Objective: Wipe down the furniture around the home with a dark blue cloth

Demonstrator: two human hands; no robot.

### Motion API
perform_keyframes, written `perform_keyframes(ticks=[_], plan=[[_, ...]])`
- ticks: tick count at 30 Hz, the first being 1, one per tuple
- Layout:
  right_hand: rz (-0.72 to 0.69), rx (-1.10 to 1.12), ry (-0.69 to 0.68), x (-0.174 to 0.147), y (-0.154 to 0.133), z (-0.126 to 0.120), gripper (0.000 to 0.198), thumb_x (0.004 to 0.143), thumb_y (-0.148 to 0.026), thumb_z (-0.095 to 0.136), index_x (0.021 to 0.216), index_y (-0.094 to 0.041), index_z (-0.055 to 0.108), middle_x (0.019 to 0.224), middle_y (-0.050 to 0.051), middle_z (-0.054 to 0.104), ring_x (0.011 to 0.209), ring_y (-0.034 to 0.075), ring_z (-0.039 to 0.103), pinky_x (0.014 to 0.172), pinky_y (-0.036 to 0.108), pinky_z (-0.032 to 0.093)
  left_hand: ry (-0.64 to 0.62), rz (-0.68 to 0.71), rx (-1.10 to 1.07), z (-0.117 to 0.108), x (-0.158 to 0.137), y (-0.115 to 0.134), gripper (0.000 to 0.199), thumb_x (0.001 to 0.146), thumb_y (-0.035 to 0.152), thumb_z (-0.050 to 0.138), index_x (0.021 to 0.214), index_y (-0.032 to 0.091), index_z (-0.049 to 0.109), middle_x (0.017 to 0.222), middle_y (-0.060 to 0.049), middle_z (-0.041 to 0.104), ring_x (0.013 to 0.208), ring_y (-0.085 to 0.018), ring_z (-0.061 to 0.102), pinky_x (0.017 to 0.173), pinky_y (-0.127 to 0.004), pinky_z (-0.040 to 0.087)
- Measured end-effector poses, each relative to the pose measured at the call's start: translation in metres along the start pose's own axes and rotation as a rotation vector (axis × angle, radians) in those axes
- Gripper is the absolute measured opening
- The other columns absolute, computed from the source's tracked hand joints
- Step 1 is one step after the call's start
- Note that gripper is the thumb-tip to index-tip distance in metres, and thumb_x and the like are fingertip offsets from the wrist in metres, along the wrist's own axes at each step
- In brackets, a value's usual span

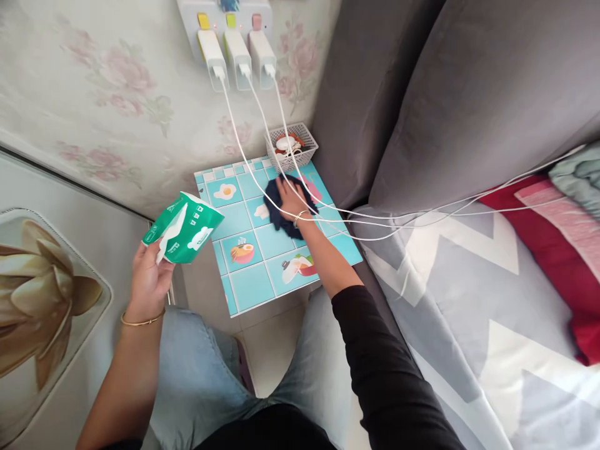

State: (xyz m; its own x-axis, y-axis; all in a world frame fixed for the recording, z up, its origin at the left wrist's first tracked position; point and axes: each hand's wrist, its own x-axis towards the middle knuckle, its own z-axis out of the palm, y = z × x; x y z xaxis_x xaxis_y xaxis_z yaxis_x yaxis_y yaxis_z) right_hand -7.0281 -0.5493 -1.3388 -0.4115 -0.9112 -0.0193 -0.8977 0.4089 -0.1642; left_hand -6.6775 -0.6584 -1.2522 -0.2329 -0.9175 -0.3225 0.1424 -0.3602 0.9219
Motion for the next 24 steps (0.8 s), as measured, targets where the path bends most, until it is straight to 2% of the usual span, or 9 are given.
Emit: perform_keyframes(ticks=[3, 5, 8, 10, 13, 15, 18, 21, 24], plan=[[-0.143, 0.026, -0.031, -0.028, -0.052, 0.001, 0.086, 0.084, -0.015, 0.054, 0.164, -0.01, 0.023, 0.163, 0.013, 0.041, 0.151, 0.03, 0.036, 0.125, 0.042, 0.027, -0.049, 0.012, -0.015, 0.008, -0.017, 0.009, 0.029, 0.071, 0.032, 0.085, 0.095, 0.026, 0.069, 0.108, 0.001, 0.074, 0.094, -0.014, 0.068, 0.068, -0.021, 0.058], [-0.274, 0.065, -0.038, -0.056, -0.083, 0.001, 0.084, 0.087, -0.022, 0.056, 0.163, -0.01, 0.025, 0.162, 0.014, 0.041, 0.149, 0.031, 0.038, 0.125, 0.044, 0.027, -0.069, 0.056, 0.008, 0.011, -0.027, 0.018, 0.026, 0.073, 0.032, 0.083, 0.095, 0.027, 0.07, 0.107, 0.005, 0.075, 0.097, -0.015, 0.069, 0.073, -0.023, 0.059], [-0.411, 0.121, -0.041, -0.103, -0.106, -0.004, 0.082, 0.09, -0.034, 0.058, 0.163, -0.01, 0.028, 0.159, 0.015, 0.046, 0.146, 0.033, 0.042, 0.123, 0.045, 0.029, -0.078, 0.163, 0.064, 0.006, -0.04, 0.033, 0.019, 0.077, 0.031, 0.078, 0.093, 0.028, 0.07, 0.101, 0.008, 0.076, 0.097, -0.016, 0.069, 0.08, -0.027, 0.06], [-0.369, 0.126, -0.04, -0.132, -0.096, -0.009, 0.079, 0.094, -0.041, 0.055, 0.163, -0.013, 0.029, 0.156, 0.012, 0.05, 0.144, 0.031, 0.044, 0.123, 0.043, 0.031, -0.048, 0.213, 0.086, -0.003, -0.048, 0.04, 0.016, 0.078, 0.03, 0.077, 0.092, 0.029, 0.07, 0.097, 0.009, 0.076, 0.098, -0.016, 0.07, 0.084, -0.03, 0.06], [-0.18, 0.102, -0.028, -0.16, -0.048, -0.016, 0.078, 0.101, -0.055, 0.042, 0.163, -0.01, 0.028, 0.155, 0.018, 0.05, 0.143, 0.036, 0.044, 0.12, 0.048, 0.033, 0.048, 0.219, 0.066, -0.025, -0.057, 0.039, 0.018, 0.076, 0.028, 0.077, 0.093, 0.03, 0.071, 0.1, 0.007, 0.076, 0.1, -0.017, 0.07, 0.086, -0.031, 0.06], [-0.069, 0.079, -0.03, -0.166, -0.007, -0.018, 0.082, 0.102, -0.058, 0.037, 0.162, -0.004, 0.026, 0.155, 0.024, 0.048, 0.144, 0.04, 0.042, 0.119, 0.053, 0.031, 0.109, 0.178, 0.043, -0.042, -0.062, 0.031, 0.019, 0.077, 0.03, 0.076, 0.095, 0.031, 0.072, 0.109, 0.005, 0.076, 0.105, -0.018, 0.07, 0.088, -0.032, 0.061], [0.029, 0.02, -0.033, -0.162, 0.036, -0.017, 0.082, 0.102, -0.058, 0.037, 0.162, -0.003, 0.027, 0.159, 0.023, 0.043, 0.148, 0.038, 0.038, 0.123, 0.051, 0.027, 0.174, 0.083, 0.027, -0.063, -0.068, 0.014, 0.022, 0.078, 0.034, 0.074, 0.1, 0.032, 0.073, 0.122, 0.002, 0.073, 0.116, -0.02, 0.068, 0.094, -0.033, 0.061], [0.071, -0.026, -0.017, -0.158, 0.033, -0.011, 0.088, 0.1, -0.064, 0.038, 0.162, -0.002, 0.026, 0.161, 0.023, 0.04, 0.148, 0.038, 0.036, 0.124, 0.05, 0.024, 0.244, 0.027, 0.013, -0.078, -0.071, -0.002, 0.021, 0.078, 0.035, 0.073, 0.099, 0.031, 0.073, 0.122, 0.002, 0.074, 0.122, -0.022, 0.066, 0.1, -0.035, 0.059], [0.03, -0.009, -0.049, -0.163, -0.012, -0.006, 0.101, 0.094, -0.073, 0.043, 0.163, -0.002, 0.021, 0.159, 0.025, 0.04, 0.147, 0.042, 0.035, 0.122, 0.055, 0.025, 0.277, 0.008, 0.002, -0.087, -0.073, -0.009, 0.022, 0.079, 0.034, 0.071, 0.1, 0.027, 0.071, 0.123, 0.001, 0.074, 0.125, -0.021, 0.065, 0.102, -0.034, 0.057]])
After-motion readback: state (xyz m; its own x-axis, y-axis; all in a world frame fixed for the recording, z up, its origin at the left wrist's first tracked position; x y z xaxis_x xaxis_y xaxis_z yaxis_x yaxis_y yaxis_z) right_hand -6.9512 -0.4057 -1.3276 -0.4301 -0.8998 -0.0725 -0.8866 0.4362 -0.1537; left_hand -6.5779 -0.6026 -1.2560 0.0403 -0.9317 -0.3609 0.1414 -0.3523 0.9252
